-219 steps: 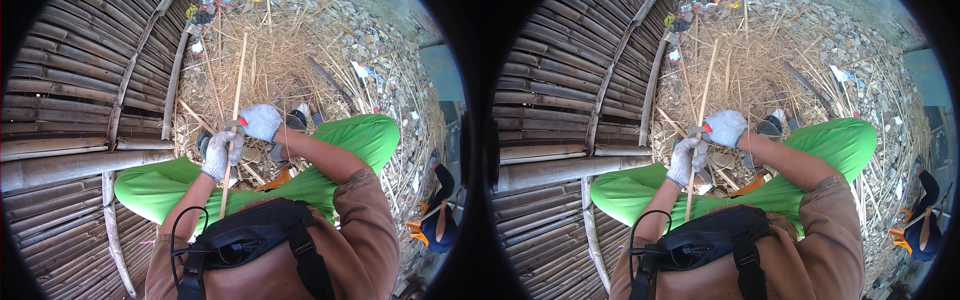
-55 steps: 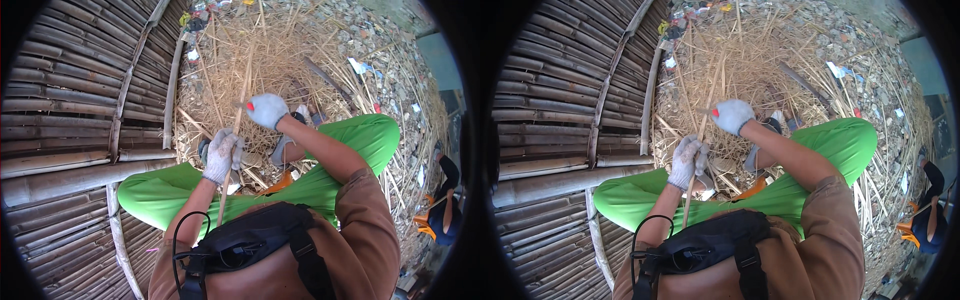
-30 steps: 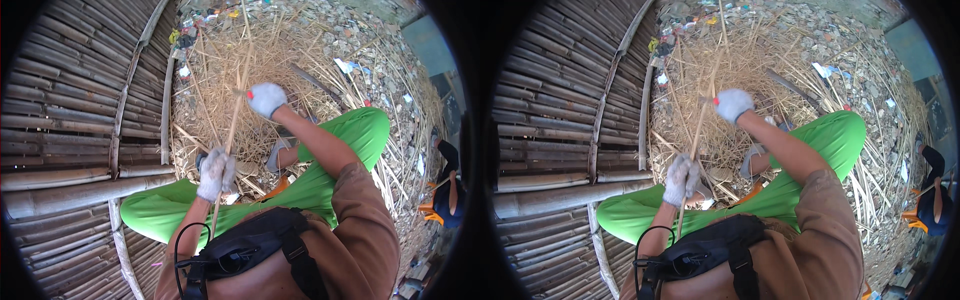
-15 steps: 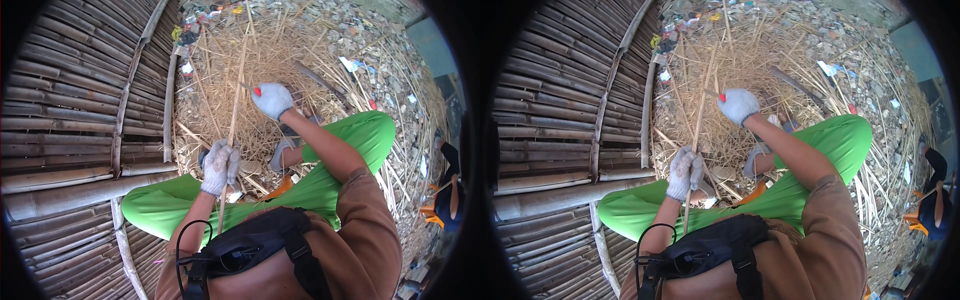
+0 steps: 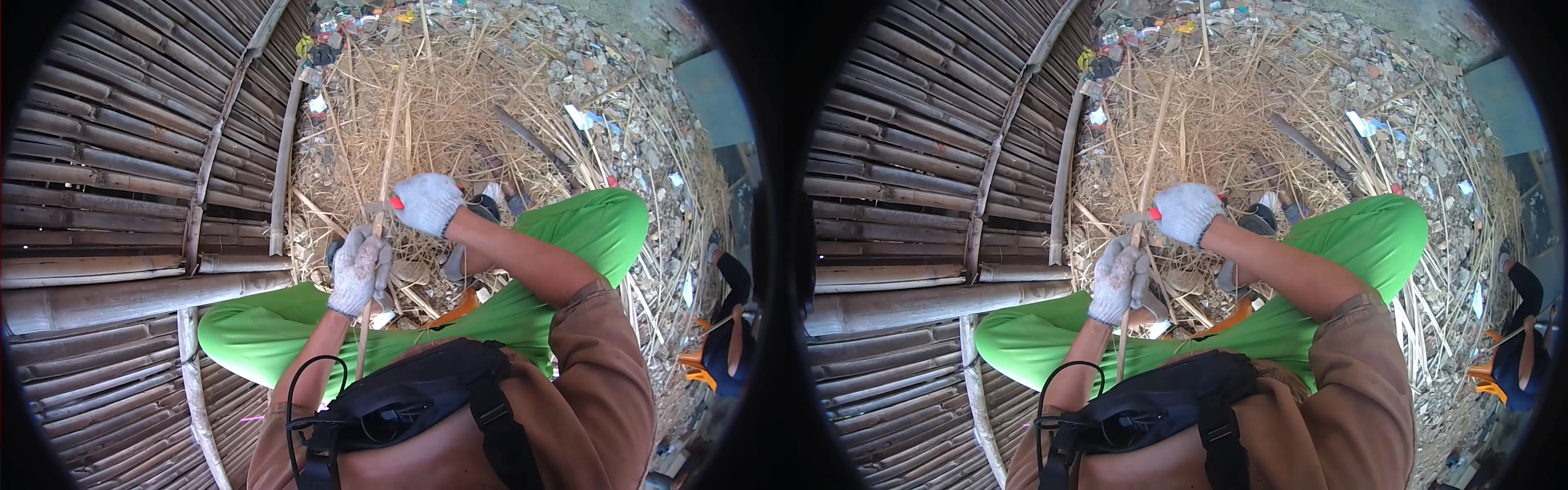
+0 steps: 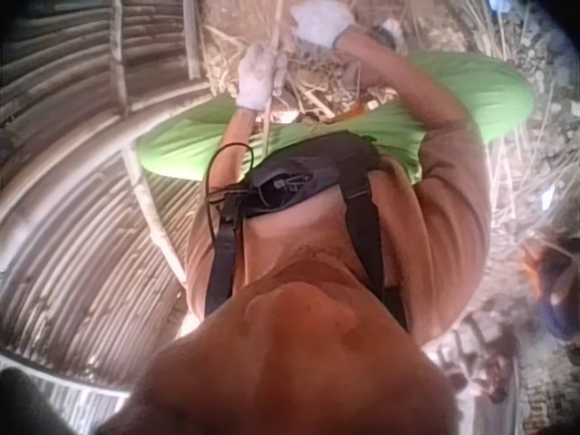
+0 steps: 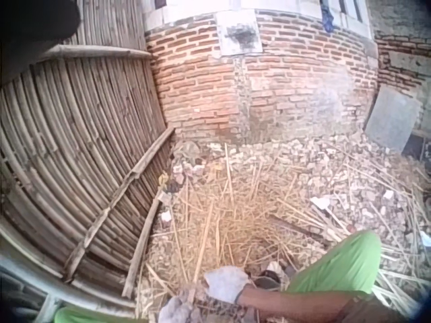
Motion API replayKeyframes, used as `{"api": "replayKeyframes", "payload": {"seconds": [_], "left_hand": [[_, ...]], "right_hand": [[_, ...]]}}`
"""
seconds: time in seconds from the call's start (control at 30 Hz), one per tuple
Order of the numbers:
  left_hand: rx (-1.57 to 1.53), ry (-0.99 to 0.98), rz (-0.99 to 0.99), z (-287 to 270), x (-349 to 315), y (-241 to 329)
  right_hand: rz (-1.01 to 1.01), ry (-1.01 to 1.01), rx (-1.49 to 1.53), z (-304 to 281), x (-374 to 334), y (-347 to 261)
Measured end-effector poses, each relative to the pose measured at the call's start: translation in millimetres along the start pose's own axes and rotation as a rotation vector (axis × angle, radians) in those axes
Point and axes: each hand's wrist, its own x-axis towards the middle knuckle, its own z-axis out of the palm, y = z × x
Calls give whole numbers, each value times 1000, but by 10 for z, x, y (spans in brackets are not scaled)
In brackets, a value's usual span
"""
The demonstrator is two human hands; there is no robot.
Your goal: The person uses a small red knife to strip thin layers and shavings from a bamboo stick by hand, rotating the stick between their gloved hands.
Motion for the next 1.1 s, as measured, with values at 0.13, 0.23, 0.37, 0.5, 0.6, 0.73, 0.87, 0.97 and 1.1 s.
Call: {"api": "replayKeyframes", "payload": {"seconds": [0.13, 0.23, 0.37, 0.5, 0.6, 0.73, 0.87, 0.97, 1.1], "left_hand": [[81, -28, 25, 14, 4, 157], [96, -53, 27, 66, -41, 187], [191, -96, 36, 18, -40, 191], [303, -162, -3, 71, -252, 170], [379, -200, -48, 21, -369, 107], [397, -248, -79, 154, -349, 155], [282, -261, -120, 130, -350, 109], [272, -246, -84, 183, -242, 92], [266, -168, -25, 46, -108, 41]], "right_hand": [[47, 89, -18, -56, 84, 69], [70, 120, -19, -101, 123, 236], [174, 74, -9, -208, 190, 361], [452, 68, 76, -670, 247, 951], [555, 97, 10, -822, 277, 1572], [785, 214, 23, -847, 244, 2254], [847, 155, -8, -960, -12, 2659], [873, 267, 154, -830, 33, 2564], [515, 159, 152, -632, 261, 1393]]}}
